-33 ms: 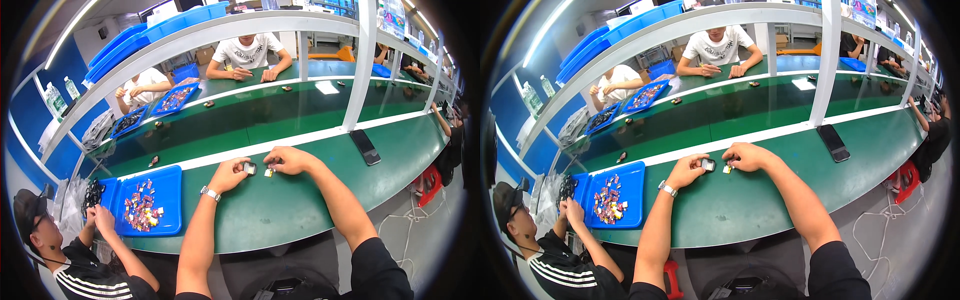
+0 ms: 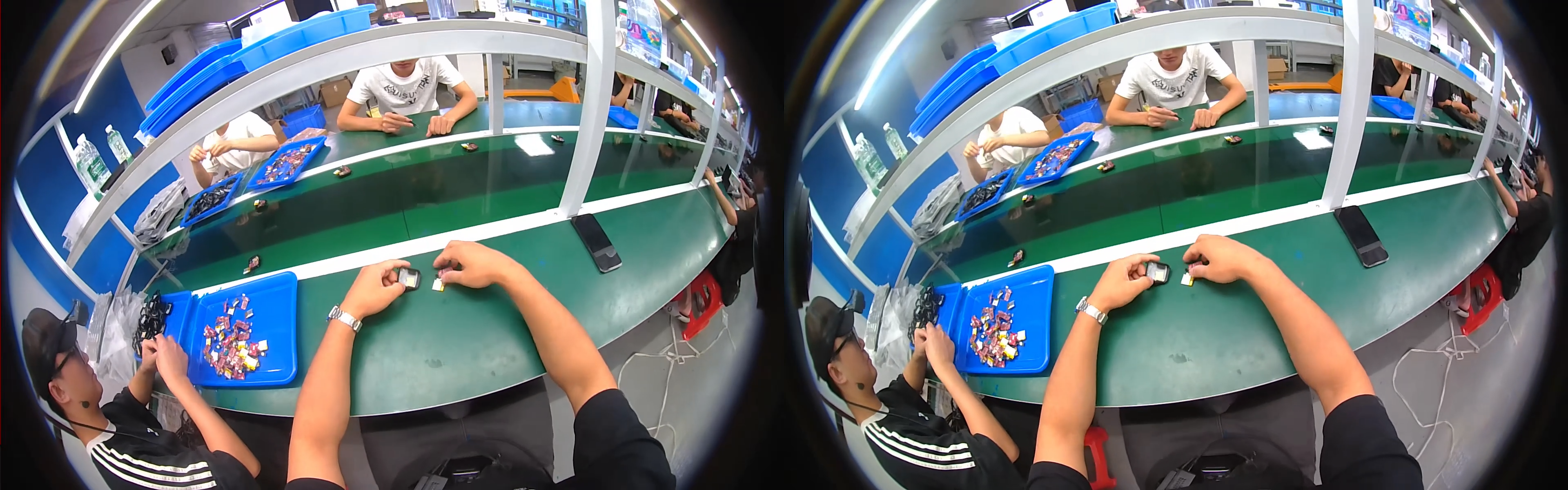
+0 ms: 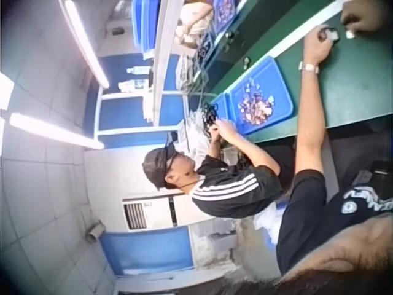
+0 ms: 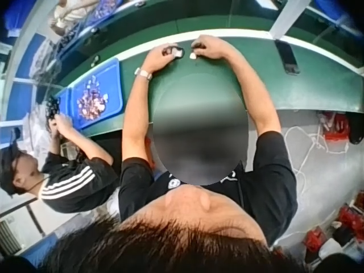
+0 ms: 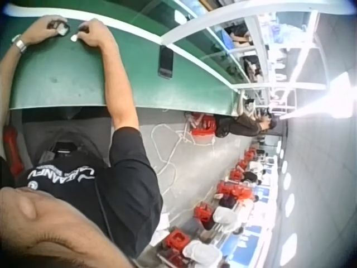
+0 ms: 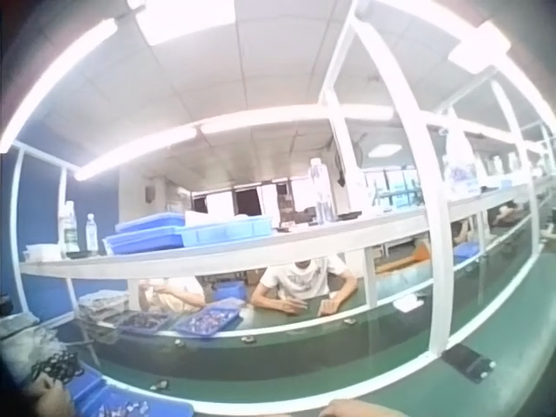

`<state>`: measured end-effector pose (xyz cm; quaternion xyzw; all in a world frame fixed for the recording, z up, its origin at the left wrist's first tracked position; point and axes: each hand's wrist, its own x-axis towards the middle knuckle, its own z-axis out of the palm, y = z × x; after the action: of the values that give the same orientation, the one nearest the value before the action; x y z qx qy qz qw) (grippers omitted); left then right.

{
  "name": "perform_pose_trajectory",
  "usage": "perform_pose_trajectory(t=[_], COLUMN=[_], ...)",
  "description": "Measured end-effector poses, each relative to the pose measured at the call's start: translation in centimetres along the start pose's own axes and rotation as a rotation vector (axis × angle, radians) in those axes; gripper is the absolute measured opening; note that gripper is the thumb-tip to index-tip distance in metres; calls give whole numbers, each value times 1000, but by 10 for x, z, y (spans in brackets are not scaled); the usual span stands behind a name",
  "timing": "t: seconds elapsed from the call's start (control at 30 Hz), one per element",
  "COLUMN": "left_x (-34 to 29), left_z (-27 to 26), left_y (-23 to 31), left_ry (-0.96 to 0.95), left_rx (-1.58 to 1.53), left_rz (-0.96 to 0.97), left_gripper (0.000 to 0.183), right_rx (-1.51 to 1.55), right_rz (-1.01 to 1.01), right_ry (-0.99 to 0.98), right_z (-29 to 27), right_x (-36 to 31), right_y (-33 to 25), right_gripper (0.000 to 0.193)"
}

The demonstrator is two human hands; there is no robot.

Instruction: Assembling and inspecting small electronic components on a manufacturing assembly line.

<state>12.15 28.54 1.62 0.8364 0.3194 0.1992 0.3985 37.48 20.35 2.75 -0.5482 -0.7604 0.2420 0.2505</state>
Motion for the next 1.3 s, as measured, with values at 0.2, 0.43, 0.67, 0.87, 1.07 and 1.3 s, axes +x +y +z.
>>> perform_pose_trajectory(t=[0.2,0.43,0.67,0.87,1.07,1.3], left_x=[0,1,-3,-3,0,3], left_z=[8,15,17,19,15,14], left_y=[16,18,12,26,13,10], left_ry=[78,188,208,232,227,268], left_rx=[-27,55,-91,261,7,-352], left_rz=[-19,-44,-117,-53,-91,-214], left_gripper=[23,16,20,18,23,20], right_rx=[-19,396,426,636,713,796], right_rz=[114,-41,266,163,222,107], right_ry=[-36,30,191,271,135,91], right_z=[1,15,19,24,19,18], right_x=[-1,7,9,11,14,14], right_y=[-18,-11,-21,-5,-8,-2], right_gripper=[17,12,25,22,13,22])
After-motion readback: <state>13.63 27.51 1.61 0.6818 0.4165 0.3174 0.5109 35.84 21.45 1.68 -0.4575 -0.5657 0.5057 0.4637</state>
